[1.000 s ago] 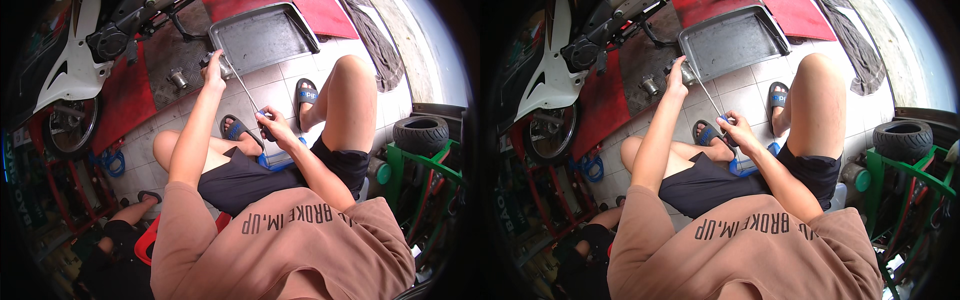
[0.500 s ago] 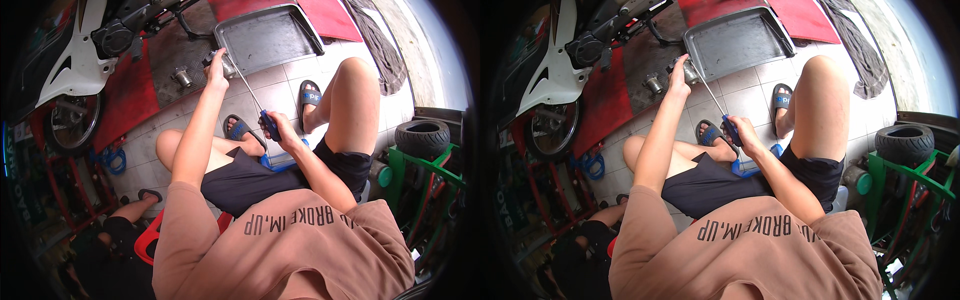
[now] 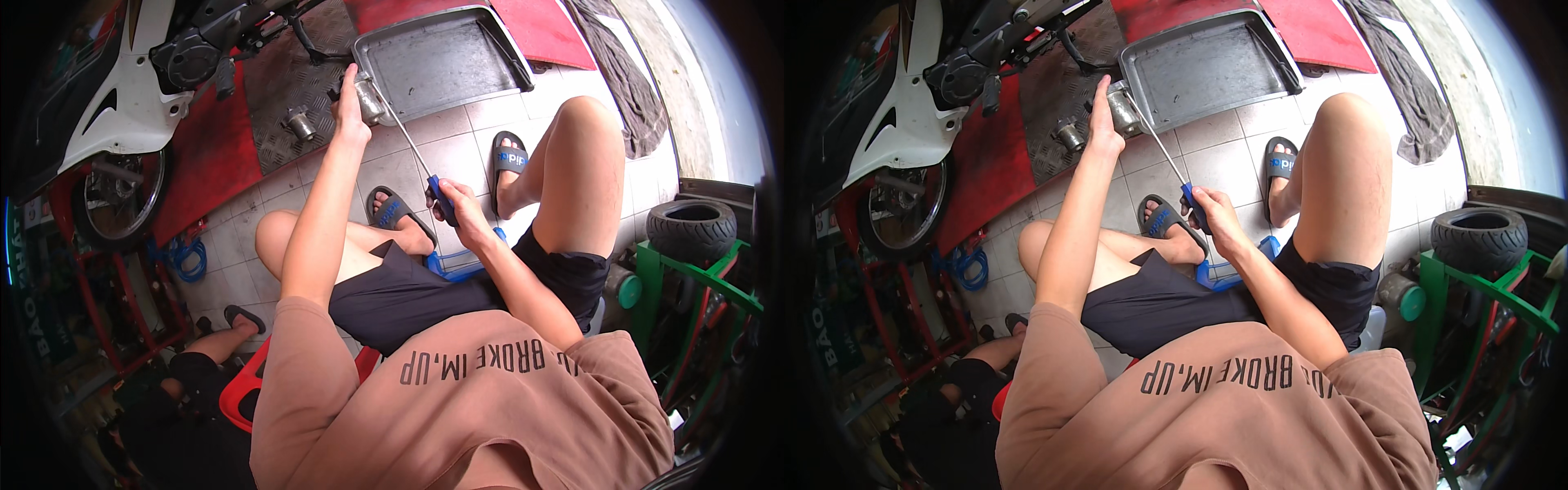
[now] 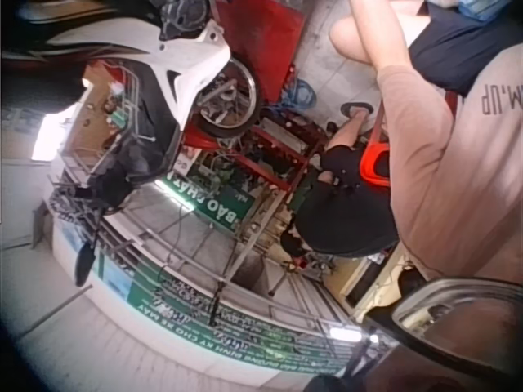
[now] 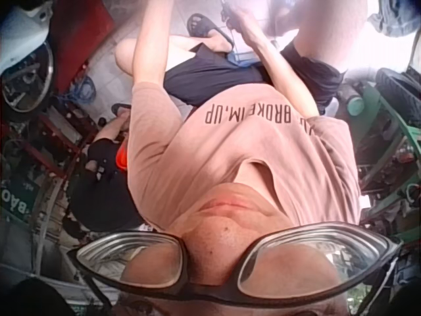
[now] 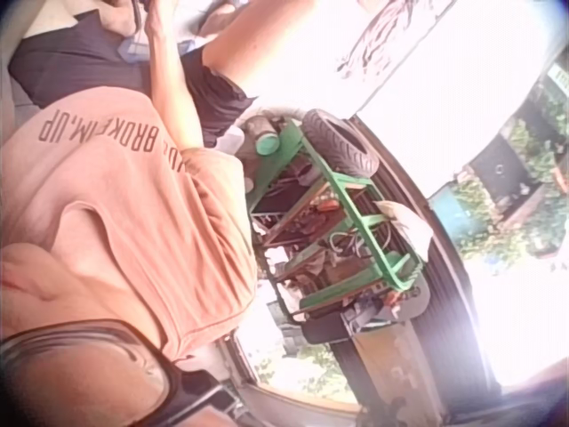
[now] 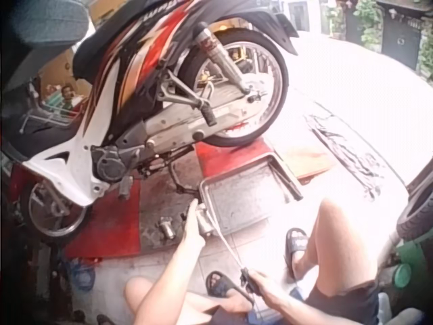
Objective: The person disassembles a motorcycle starter motor using a screwdriver by loosening the long fastening screws over a metal tray.
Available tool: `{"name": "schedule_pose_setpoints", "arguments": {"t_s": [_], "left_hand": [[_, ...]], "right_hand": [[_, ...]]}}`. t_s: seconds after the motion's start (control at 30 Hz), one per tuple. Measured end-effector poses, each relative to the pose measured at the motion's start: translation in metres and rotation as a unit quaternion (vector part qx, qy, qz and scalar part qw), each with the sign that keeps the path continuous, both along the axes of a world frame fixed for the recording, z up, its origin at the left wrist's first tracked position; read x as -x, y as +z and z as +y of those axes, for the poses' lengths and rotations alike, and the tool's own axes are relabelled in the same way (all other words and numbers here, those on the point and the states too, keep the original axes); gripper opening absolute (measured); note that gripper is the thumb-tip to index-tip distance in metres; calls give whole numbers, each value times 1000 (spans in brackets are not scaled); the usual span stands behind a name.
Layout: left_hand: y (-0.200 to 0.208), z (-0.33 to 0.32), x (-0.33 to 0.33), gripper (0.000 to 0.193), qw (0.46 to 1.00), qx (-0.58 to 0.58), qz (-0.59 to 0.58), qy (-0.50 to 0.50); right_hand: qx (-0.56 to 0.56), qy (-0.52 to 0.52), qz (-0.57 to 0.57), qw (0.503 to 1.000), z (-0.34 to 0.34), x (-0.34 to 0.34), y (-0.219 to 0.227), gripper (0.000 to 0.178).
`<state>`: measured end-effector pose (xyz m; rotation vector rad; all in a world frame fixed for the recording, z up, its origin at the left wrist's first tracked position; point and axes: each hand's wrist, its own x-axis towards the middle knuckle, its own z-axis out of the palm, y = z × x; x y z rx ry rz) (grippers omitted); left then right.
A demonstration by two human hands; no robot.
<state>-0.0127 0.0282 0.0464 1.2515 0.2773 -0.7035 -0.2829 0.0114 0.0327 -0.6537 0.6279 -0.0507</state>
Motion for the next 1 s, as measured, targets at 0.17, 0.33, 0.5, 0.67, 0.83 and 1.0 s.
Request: {"name": "schedule_pose_setpoints", "arguments": {"t_s": [0.17,0.33,0.5,0.67,0.83,1.0], "left_hand": [[6,1,-4,46,998,54,-33,-16],[20,-1,1,45,995,88,-43,-19],[35,3,6,45,993,98,-60,-24],[52,2,14,46,994,94,-54,-23],[46,5,8,47,996,72,-49,-4],[38,5,3,48,998,53,-33,-1]], "right_hand": [[87,-51,22,995,8,-4,14,19],[-30,-13,-37,999,1,1,0,25],[40,-48,-16,998,5,-2,2,29],[114,-38,-34,992,7,1,0,28],[18,-15,-36,999,4,-2,11,27],[14,-16,-37,999,5,0,5,23]]}}
